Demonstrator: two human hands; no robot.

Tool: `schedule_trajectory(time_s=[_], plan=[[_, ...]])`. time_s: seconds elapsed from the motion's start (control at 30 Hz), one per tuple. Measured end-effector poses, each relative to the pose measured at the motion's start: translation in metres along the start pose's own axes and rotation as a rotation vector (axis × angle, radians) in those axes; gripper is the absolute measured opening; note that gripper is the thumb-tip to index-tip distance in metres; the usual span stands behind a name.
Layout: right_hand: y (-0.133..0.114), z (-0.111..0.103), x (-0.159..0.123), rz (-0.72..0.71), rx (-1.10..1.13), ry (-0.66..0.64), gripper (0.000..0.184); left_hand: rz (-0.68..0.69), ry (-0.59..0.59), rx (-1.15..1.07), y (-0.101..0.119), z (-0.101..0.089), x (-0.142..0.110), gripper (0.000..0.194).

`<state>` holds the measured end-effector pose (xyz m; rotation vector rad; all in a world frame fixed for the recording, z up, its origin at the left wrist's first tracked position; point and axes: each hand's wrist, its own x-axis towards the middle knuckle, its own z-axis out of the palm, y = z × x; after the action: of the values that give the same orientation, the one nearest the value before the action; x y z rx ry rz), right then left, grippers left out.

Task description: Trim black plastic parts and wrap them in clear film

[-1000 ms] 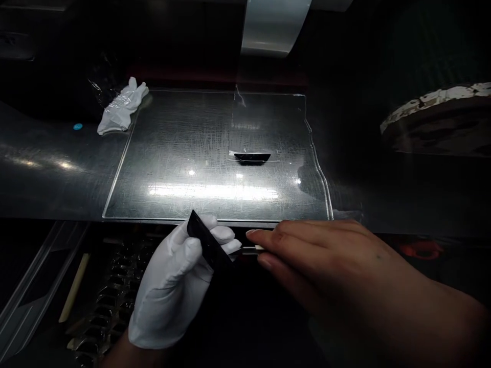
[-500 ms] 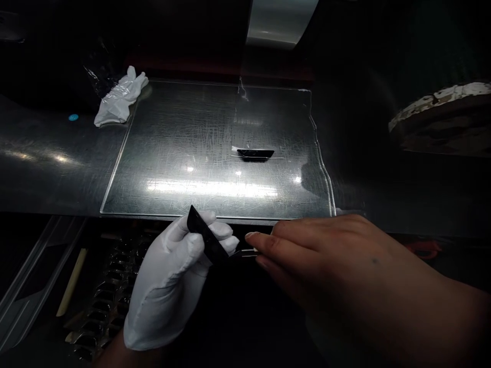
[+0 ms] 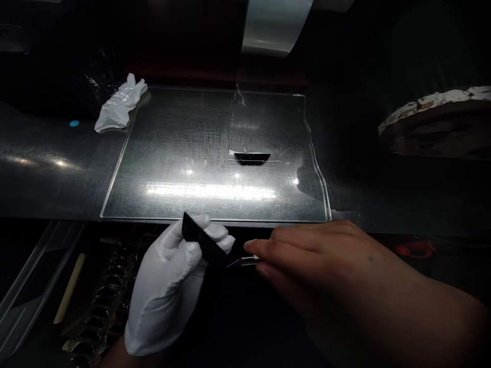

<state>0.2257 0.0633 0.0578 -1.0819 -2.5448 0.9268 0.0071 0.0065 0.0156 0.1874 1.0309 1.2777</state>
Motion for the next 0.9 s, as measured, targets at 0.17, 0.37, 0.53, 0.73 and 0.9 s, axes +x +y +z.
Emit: schedule_trajectory(time_s=[0.17, 0.37, 0.53, 0.73, 0.9], plan=[[-0.002, 0.010, 0.004, 0.163, 0.350, 0.091, 0.007, 0.139, -0.136, -0.065, -0.008, -0.010, 0.004, 0.020], [0.001, 0.052, 0.013, 0.048, 0.538, 0.294, 0.014, 0.183, -0.143, 0.072, -0.017, -0.016, 0.006, 0.022], [0.009, 0.056, 0.013, -0.163, 0.255, 0.257, 0.017, 0.075, -0.115, 0.145, -0.016, -0.009, 0.008, 0.020], [0.021, 0.046, 0.015, -0.311, -0.075, 0.133, 0.014, -0.024, -0.159, 0.234, -0.010, -0.003, 0.007, 0.022], [0.016, 0.032, 0.012, -0.421, -0.163, 0.047, 0.026, -0.210, -0.317, 0.070, -0.013, -0.019, 0.012, 0.076]])
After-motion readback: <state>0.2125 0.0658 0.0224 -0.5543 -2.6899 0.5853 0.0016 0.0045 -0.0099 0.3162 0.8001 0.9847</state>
